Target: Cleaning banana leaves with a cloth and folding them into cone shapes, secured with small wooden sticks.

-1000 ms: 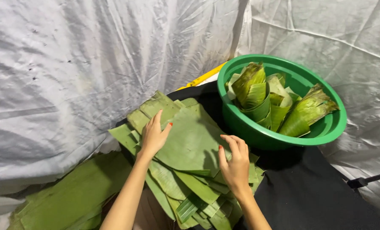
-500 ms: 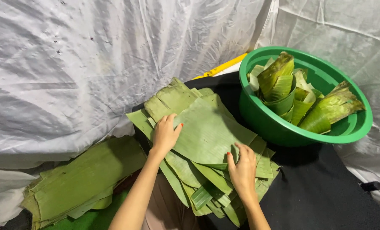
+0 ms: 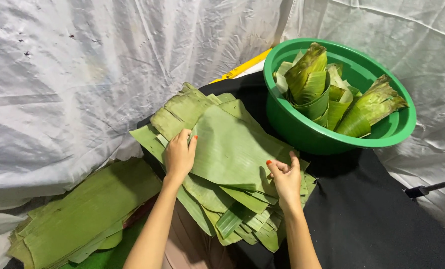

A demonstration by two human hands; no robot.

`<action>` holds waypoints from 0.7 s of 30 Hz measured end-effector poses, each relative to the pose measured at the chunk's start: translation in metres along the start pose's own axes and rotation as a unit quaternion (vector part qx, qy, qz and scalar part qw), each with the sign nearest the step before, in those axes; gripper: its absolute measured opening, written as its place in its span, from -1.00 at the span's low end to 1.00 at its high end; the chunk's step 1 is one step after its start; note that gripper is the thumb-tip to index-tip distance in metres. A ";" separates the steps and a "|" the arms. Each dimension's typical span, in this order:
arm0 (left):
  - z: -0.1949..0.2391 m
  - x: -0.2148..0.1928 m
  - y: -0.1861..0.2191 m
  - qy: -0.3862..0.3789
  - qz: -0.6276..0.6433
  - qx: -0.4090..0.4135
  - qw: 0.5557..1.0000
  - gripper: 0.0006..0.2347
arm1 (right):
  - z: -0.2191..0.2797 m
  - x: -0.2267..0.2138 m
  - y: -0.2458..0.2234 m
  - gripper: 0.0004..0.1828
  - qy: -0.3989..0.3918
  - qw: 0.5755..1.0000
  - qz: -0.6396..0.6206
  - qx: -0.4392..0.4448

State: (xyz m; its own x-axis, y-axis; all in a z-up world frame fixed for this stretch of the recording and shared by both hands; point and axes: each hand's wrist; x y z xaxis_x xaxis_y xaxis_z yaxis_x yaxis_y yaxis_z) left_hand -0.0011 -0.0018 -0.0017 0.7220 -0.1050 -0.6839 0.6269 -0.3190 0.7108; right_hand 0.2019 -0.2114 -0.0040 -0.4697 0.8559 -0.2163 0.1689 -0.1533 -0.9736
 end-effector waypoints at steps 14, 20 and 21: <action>0.004 -0.018 0.017 -0.051 -0.006 -0.055 0.997 -0.80 | 0.021 0.013 -0.058 0.13 -0.068 0.963 0.254 -0.057; 0.004 -0.018 0.017 -0.056 -0.009 -0.073 0.996 -0.79 | 0.003 0.005 -0.006 0.09 -0.019 1.000 0.014 -0.005; 0.003 -0.017 0.017 -0.057 -0.009 -0.071 0.996 -0.79 | 0.002 0.003 -0.002 0.12 -0.008 0.999 -0.044 0.003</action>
State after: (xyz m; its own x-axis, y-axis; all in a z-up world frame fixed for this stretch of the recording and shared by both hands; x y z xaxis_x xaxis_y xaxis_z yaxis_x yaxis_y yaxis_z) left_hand -0.0036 -0.0085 0.0211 0.6782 -0.2091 -0.7046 0.6797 -0.1862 0.7095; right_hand 0.1981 -0.2093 -0.0026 -0.4958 0.8584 -0.1315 0.1216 -0.0814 -0.9892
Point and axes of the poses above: each hand's wrist, its own z-axis away from the middle knuckle, its own x-axis out of the palm, y = z × x, and after that the axes turned 13 degrees about -x, right-handed
